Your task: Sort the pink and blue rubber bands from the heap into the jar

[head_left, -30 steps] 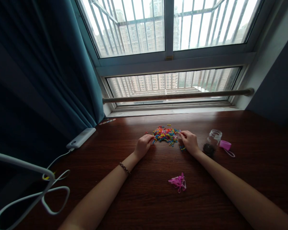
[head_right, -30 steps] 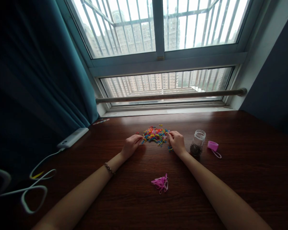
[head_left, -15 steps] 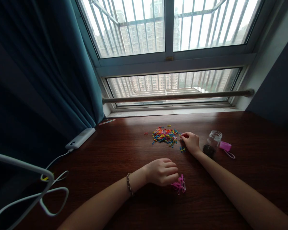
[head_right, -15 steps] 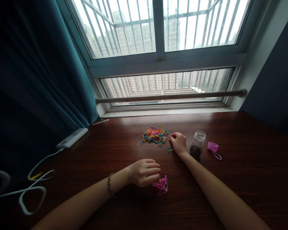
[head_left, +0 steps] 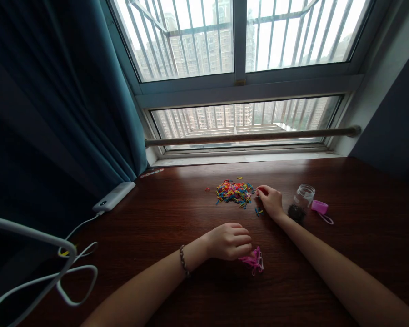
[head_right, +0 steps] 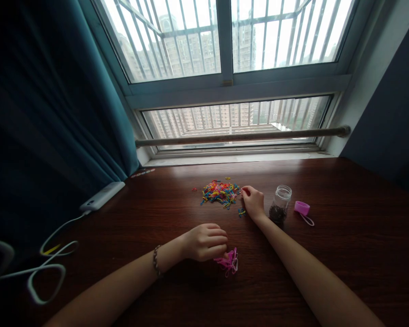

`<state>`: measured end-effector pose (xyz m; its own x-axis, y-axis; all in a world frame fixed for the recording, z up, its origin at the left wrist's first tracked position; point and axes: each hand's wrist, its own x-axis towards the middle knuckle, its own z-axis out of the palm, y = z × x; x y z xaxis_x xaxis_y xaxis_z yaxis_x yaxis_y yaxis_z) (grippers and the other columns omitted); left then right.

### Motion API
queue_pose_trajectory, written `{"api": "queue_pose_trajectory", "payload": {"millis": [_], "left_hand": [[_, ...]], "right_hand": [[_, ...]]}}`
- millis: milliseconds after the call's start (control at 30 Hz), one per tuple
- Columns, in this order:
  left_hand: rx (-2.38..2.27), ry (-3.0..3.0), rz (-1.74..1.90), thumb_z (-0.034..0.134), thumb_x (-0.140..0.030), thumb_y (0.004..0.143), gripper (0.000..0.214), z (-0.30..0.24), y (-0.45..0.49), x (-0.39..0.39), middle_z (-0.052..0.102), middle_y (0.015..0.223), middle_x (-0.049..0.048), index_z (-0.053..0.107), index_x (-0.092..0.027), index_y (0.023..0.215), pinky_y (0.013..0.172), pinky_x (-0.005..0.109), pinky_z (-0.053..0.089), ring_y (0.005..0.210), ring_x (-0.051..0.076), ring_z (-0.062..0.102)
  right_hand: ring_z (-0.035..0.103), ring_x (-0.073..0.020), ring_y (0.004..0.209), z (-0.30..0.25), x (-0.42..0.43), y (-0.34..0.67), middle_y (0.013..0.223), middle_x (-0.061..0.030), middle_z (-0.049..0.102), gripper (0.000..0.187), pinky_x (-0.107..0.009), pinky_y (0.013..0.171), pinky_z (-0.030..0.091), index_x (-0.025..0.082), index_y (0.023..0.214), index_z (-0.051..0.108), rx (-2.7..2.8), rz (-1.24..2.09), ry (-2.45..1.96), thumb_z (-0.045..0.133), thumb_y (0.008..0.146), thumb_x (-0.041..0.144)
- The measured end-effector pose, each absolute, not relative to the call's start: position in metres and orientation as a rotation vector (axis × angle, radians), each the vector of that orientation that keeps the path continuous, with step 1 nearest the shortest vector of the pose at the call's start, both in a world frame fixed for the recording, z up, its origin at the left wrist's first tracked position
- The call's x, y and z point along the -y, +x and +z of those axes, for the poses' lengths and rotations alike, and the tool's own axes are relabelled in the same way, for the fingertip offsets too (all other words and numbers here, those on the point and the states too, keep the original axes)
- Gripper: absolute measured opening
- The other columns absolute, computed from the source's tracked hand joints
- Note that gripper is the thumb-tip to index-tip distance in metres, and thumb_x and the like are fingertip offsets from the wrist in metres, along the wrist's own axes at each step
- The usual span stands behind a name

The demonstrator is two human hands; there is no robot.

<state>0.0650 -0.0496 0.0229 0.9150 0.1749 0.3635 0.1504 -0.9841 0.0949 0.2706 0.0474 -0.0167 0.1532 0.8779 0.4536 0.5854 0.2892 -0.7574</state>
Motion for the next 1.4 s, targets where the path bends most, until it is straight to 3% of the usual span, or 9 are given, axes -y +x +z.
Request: {"api": "queue_pose_trajectory", "payload": {"millis": [133, 367, 500, 633, 767, 933, 1167, 1300, 1400], "left_hand": [[-0.436, 3.082, 0.589, 0.041, -0.029, 0.085, 0.023, 0.02, 0.054, 0.033, 0.061, 0.079, 0.0073, 0.057, -0.017, 0.075, 0.076, 0.03, 0.044, 0.084, 0.016, 0.055], [-1.192, 2.94, 0.974, 0.041, -0.019, 0.084, 0.018, 0.012, 0.013, -0.018, 0.061, 0.096, 0.0073, 0.058, -0.017, 0.091, 0.09, 0.038, 0.04, 0.099, 0.018, 0.051], [-1.288, 2.866, 0.983, 0.042, -0.016, 0.083, 0.022, 0.004, 0.002, -0.032, 0.059, 0.105, 0.0054, 0.057, -0.018, 0.099, 0.094, 0.038, 0.037, 0.108, 0.019, 0.047], [-1.269, 2.907, 0.798, 0.04, -0.011, 0.082, 0.035, 0.002, 0.005, -0.03, 0.051, 0.121, 0.005, 0.05, -0.021, 0.114, 0.098, 0.042, 0.031, 0.12, 0.019, 0.037], [-1.278, 2.913, 0.64, 0.037, -0.01, 0.083, 0.041, 0.003, 0.008, -0.028, 0.048, 0.126, 0.0026, 0.044, -0.025, 0.12, 0.1, 0.044, 0.025, 0.124, 0.019, 0.031], [-1.372, 2.881, 0.644, 0.036, -0.015, 0.085, 0.037, -0.001, 0.007, -0.032, 0.049, 0.124, 0.0041, 0.045, -0.023, 0.12, 0.099, 0.043, 0.026, 0.12, 0.02, 0.036], [-1.374, 2.896, 0.658, 0.036, -0.012, 0.083, 0.028, -0.002, 0.008, -0.032, 0.051, 0.119, 0.0067, 0.054, -0.017, 0.104, 0.1, 0.041, 0.028, 0.116, 0.019, 0.039], [-1.298, 2.931, 0.61, 0.035, -0.005, 0.079, 0.035, 0.001, 0.007, -0.03, 0.045, 0.127, 0.006, 0.053, -0.017, 0.106, 0.102, 0.043, 0.025, 0.124, 0.018, 0.031], [-1.258, 2.945, 0.573, 0.036, -0.002, 0.076, 0.04, 0.0, 0.006, -0.03, 0.049, 0.122, 0.0064, 0.052, -0.017, 0.109, 0.103, 0.044, 0.024, 0.122, 0.018, 0.034]], "right_hand": [[0.061, -0.0183, 0.066, -0.015, -0.046, 0.27, 0.075, -0.0052, 0.067, 0.023, -0.029, 0.065, 0.044, 0.018, 0.077, 0.064, 1.522, 0.329, -1.422, 0.05, 0.073, 0.036], [0.059, -0.0171, 0.063, -0.003, -0.04, 0.266, 0.073, -0.0066, 0.066, 0.027, -0.029, 0.063, 0.045, 0.016, 0.081, 0.062, 1.442, 0.44, -1.302, 0.05, 0.074, 0.04], [0.056, -0.013, 0.053, 0.016, -0.033, 0.259, 0.062, -0.0032, 0.062, 0.026, -0.025, 0.053, 0.045, 0.013, 0.08, 0.061, 1.529, 0.941, -1.105, 0.055, 0.071, 0.038], [0.053, -0.0086, 0.048, 0.037, -0.019, 0.256, 0.06, -0.0019, 0.061, 0.027, -0.019, 0.046, 0.041, 0.01, 0.077, 0.064, 1.97, 1.617, -0.894, 0.062, 0.066, 0.035], [0.055, -0.0081, 0.047, 0.042, -0.01, 0.257, 0.067, -0.0037, 0.065, 0.036, -0.017, 0.043, 0.04, 0.011, 0.092, 0.066, 2.356, 2.101, -0.74, 0.06, 0.068, 0.037], [0.046, -0.005, 0.038, 0.028, -0.021, 0.256, 0.051, 0.0, 0.058, 0.035, -0.015, 0.034, 0.03, 0.01, 0.084, 0.066, 2.108, 1.701, -0.961, 0.058, 0.07, 0.041], [0.041, -0.0053, 0.036, 0.003, -0.047, 0.266, 0.048, 0.0007, 0.055, 0.031, -0.017, 0.036, 0.031, 0.011, 0.071, 0.064, 1.725, 1.113, -1.172, 0.053, 0.071, 0.04], [0.042, -0.0061, 0.036, -0.004, -0.051, 0.268, 0.049, 0.0002, 0.057, 0.029, -0.017, 0.036, 0.031, 0.012, 0.073, 0.064, 1.687, 1.039, -1.179, 0.051, 0.072, 0.038], [0.045, -0.0071, 0.036, -0.006, -0.05, 0.266, 0.049, -0.0001, 0.057, 0.028, -0.017, 0.037, 0.033, 0.012, 0.072, 0.064, 1.697, 1.009, -1.192, 0.051, 0.072, 0.037]]}}
